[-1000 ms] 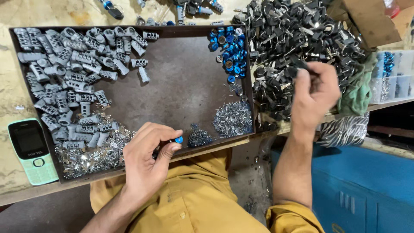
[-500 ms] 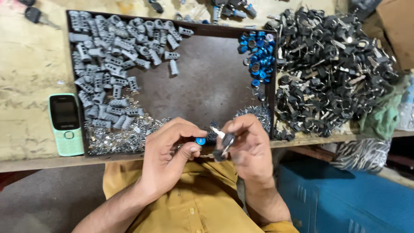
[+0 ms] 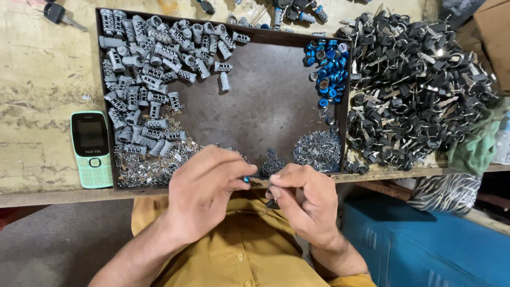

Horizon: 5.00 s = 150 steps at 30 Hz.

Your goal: The person sits at a workbench and assembles small lock cylinder components by hand. They pick gray cylinder bodies from a tray, fit small blue caps and metal pins into them, press parts together with both hands, and place finished assemblies back into the tray among a large pile of similar parts.

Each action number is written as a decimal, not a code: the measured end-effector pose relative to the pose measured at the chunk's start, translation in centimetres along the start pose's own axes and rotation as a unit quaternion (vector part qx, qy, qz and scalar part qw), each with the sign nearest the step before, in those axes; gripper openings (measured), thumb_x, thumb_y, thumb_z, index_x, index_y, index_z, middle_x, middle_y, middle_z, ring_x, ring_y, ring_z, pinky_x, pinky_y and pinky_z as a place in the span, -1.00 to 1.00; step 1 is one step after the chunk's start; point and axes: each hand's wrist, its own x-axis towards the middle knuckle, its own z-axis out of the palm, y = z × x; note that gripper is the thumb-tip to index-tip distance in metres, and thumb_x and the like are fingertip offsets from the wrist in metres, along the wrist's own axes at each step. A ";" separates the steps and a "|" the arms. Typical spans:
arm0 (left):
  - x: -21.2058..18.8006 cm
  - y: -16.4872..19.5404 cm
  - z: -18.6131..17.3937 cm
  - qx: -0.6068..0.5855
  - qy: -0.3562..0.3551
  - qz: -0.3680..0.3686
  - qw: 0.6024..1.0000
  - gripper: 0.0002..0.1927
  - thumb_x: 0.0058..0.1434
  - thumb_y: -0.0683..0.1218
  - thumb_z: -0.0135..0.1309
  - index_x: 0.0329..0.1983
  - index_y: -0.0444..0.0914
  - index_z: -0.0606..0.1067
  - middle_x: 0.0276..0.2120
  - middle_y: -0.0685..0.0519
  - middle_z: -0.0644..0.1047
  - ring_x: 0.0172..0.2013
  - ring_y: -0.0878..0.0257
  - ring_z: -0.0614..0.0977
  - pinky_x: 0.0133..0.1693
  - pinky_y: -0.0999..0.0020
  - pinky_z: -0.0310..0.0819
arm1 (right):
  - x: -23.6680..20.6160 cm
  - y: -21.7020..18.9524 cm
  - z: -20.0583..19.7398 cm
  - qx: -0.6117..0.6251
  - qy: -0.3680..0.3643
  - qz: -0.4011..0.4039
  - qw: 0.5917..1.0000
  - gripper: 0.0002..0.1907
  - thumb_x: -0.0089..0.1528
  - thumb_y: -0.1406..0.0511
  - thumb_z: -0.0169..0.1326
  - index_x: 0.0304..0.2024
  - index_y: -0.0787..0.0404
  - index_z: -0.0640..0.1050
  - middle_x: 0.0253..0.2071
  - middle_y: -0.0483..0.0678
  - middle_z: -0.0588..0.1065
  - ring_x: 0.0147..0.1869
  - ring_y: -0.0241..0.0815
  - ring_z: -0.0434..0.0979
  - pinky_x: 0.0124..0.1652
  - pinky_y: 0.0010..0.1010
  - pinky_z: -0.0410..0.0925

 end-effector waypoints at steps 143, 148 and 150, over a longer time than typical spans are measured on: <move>-3.8 -2.1 -4.0 0.008 0.168 -0.101 0.981 -0.88 0.25 -0.28 0.18 -0.15 -0.35 0.53 -0.24 -0.06 0.57 -0.28 0.23 0.61 -0.21 0.41 0.52 | 10.5 0.6 6.1 -0.441 -0.108 -0.195 0.869 -0.78 0.10 0.39 0.29 -0.22 0.14 0.56 -0.22 -0.09 0.42 -0.10 -0.09 0.41 -0.10 -0.20 0.16; -4.6 -1.3 -3.7 -0.063 0.102 -0.107 0.987 -0.81 0.20 -0.23 0.26 -0.14 -0.34 0.55 -0.26 0.04 0.56 -0.29 0.34 0.61 -0.25 0.50 0.51 | 5.5 -1.3 6.7 -0.259 -0.070 -0.177 0.947 -0.73 0.08 0.50 0.18 -0.18 0.24 0.46 -0.14 0.05 0.45 -0.06 -0.05 0.49 -0.15 -0.27 0.38; -4.8 -1.7 -3.4 -0.304 0.028 -0.216 0.927 -0.88 0.21 -0.24 0.24 -0.21 -0.36 0.57 -0.31 0.05 0.57 -0.42 0.40 0.59 -0.40 0.53 0.50 | 3.5 -0.8 7.1 -0.188 -0.042 -0.218 0.957 -0.74 0.11 0.53 0.18 -0.18 0.29 0.46 -0.18 0.04 0.46 -0.17 -0.08 0.51 -0.22 -0.26 0.40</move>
